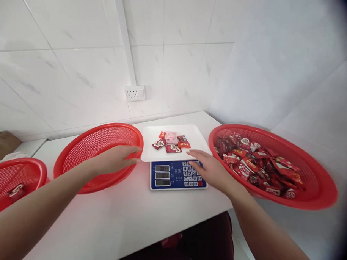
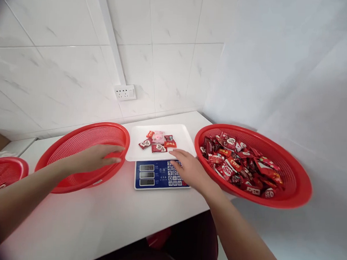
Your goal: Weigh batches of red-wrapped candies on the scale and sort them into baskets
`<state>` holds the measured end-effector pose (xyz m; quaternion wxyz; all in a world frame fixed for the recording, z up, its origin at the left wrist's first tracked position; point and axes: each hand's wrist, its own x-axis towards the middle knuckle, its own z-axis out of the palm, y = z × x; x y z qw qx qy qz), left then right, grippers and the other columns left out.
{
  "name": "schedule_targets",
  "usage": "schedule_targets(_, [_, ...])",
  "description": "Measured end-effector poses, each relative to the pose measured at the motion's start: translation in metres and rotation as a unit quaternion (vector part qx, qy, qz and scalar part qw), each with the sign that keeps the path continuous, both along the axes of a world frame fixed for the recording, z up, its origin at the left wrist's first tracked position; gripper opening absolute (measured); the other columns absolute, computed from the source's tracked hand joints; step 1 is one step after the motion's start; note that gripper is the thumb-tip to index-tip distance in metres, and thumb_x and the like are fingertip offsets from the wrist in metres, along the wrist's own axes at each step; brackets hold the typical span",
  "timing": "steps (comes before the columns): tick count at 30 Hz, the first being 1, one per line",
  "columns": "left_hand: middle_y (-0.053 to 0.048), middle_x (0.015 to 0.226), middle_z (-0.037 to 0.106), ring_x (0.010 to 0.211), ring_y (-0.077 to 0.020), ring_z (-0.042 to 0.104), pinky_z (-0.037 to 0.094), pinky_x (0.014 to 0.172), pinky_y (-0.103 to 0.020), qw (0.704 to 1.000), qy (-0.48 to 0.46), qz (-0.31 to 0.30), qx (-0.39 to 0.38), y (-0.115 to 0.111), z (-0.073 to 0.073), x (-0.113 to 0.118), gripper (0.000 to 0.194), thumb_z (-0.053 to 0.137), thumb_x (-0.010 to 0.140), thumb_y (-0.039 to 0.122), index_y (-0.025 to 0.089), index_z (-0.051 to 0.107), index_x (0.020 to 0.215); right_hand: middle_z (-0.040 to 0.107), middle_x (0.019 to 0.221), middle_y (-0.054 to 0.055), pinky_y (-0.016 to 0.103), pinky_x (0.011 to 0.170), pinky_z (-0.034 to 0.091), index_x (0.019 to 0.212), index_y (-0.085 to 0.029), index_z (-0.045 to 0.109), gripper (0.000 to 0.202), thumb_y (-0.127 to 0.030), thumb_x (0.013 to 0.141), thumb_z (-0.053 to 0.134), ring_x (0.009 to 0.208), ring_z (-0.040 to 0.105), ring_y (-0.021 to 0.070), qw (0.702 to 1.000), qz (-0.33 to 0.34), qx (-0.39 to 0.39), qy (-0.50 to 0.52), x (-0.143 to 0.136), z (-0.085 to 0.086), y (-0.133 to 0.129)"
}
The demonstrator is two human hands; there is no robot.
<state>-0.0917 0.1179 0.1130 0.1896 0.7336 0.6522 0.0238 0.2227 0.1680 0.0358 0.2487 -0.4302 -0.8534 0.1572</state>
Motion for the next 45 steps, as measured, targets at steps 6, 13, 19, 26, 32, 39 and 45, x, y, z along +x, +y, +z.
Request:
schedule_targets(6, [-0.009, 0.127, 0.054, 0.115, -0.0279, 0.049, 0.041, 0.09, -0.04, 0.996, 0.032, -0.039, 0.07, 0.078, -0.029, 0.063, 0.042, 0.042, 0.088, 0.041, 0.021, 0.049, 0.124, 0.056, 0.122, 0.009, 0.036, 0.096, 0.039, 0.117, -0.017, 0.057, 0.033, -0.021, 0.085, 0.046, 0.115, 0.048, 0.0229, 0.996, -0.023, 0.002, -0.088, -0.027, 0.004, 0.054])
schedule_targets(13, [-0.008, 0.115, 0.056, 0.099, -0.0211, 0.056, 0.048, 0.083, -0.042, 0.996, 0.023, -0.026, 0.078, 0.101, -0.052, 0.075, 0.032, 0.053, 0.086, 0.031, 0.016, 0.053, 0.114, 0.058, 0.113, 0.012, 0.035, 0.085, 0.041, 0.115, -0.016, 0.056, 0.032, -0.024, 0.086, 0.046, 0.107, 0.051, 0.0263, 0.983, -0.069, -0.012, -0.167, -0.03, -0.002, 0.071])
schedule_targets(19, [-0.009, 0.117, 0.054, 0.097, -0.0207, 0.057, 0.049, 0.08, -0.041, 0.998, -0.021, 0.021, 0.059, 0.096, -0.054, 0.068, 0.037, 0.054, 0.086, 0.029, 0.017, 0.048, 0.12, 0.058, 0.108, 0.011, 0.033, 0.078, 0.041, 0.106, -0.017, 0.057, 0.026, -0.029, 0.085, 0.048, 0.102, 0.052, 0.0261, 0.981, -0.088, -0.021, -0.173, -0.03, 0.001, 0.068])
schedule_targets(26, [-0.008, 0.112, 0.057, 0.093, -0.0195, 0.059, 0.05, 0.079, -0.04, 0.991, -0.106, 0.061, 0.053, 0.094, -0.059, 0.067, 0.035, 0.053, 0.086, 0.029, 0.018, 0.05, 0.118, 0.057, 0.107, 0.01, 0.034, 0.082, 0.04, 0.108, -0.02, 0.06, 0.027, -0.025, 0.083, 0.052, 0.103, 0.05, 0.0251, 0.989, -0.041, 0.014, -0.14, -0.044, 0.002, 0.062])
schedule_targets(32, [-0.005, 0.097, 0.063, 0.081, -0.0161, 0.061, 0.05, 0.074, -0.036, 0.975, -0.205, 0.068, 0.05, 0.091, -0.061, 0.066, 0.028, 0.053, 0.086, 0.031, 0.016, 0.056, 0.109, 0.057, 0.103, 0.01, 0.033, 0.087, 0.039, 0.112, -0.022, 0.062, 0.033, -0.022, 0.079, 0.059, 0.106, 0.048, 0.025, 0.99, 0.019, 0.038, -0.136, -0.057, -0.007, 0.065])
schedule_targets(39, [-0.001, 0.076, 0.064, 0.068, -0.0141, 0.063, 0.051, 0.066, -0.028, 0.931, -0.348, 0.114, 0.011, 0.087, -0.062, 0.058, 0.02, 0.061, 0.078, 0.022, 0.018, 0.056, 0.096, 0.058, 0.107, 0.011, 0.033, 0.09, 0.036, 0.11, -0.02, 0.063, 0.028, -0.02, 0.086, 0.048, 0.109, 0.046, 0.0237, 0.984, 0.031, 0.054, -0.165, -0.061, -0.006, 0.064])
schedule_targets(45, [-0.002, 0.075, 0.063, 0.069, -0.0133, 0.063, 0.052, 0.069, -0.03, 0.87, -0.467, 0.154, -0.045, 0.078, -0.059, 0.062, 0.017, 0.061, 0.077, 0.014, 0.016, 0.05, 0.089, 0.06, 0.107, 0.01, 0.034, 0.088, 0.036, 0.108, -0.02, 0.063, 0.032, -0.019, 0.091, 0.035, 0.104, 0.047, 0.023, 0.986, -0.005, 0.075, -0.146, -0.063, 0.0, 0.057])
